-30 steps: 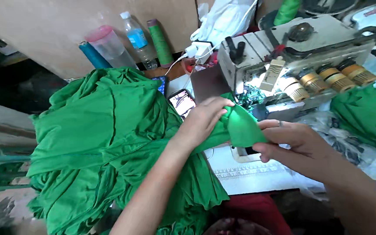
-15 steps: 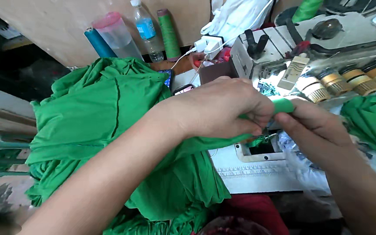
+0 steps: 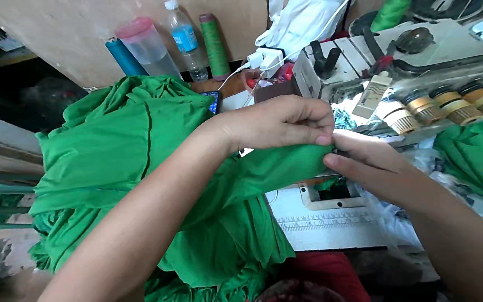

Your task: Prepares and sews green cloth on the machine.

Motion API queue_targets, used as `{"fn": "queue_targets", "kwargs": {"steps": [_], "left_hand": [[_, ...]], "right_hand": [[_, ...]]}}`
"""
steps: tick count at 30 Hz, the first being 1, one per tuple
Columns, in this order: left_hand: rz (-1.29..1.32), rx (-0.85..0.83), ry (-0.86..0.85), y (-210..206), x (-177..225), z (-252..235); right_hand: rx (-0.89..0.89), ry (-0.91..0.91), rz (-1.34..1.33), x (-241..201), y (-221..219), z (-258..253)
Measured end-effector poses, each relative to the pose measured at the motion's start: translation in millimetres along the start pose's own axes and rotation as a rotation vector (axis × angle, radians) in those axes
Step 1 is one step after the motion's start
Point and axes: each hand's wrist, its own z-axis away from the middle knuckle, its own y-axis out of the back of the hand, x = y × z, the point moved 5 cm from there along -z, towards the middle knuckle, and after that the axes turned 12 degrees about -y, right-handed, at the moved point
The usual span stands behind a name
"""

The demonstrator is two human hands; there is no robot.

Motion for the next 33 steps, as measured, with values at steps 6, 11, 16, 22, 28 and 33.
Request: {"fn": "queue_targets", "kwargs": {"steps": [6, 11, 16, 22, 28, 33], "left_hand": [[-0.062, 0.006, -0.123, 0, -17, 7], [-0.362, -0.142, 0.096, -12, -3, 8], [-0.411, -0.07, -0.046, -9, 4, 6], [-0.26, -0.018, -0.197, -5, -17, 19], [-0.24, 0.023, -0.12, -9, 1, 10], [-0.403, 0.0, -0.174, -37, 4, 5]], "right_hand": [[0.092, 0.063, 0.079, -9, -4, 3], [0.108, 0.114, 0.154, -8, -6, 13], [0.206, 0.14, 0.158, 0, -2, 15], [0.271, 0.21, 0.329, 15, 6, 13], [0.34, 0.196, 0.288, 10, 8, 13], [0.196, 0.204, 0.233, 18, -2, 34]]}}
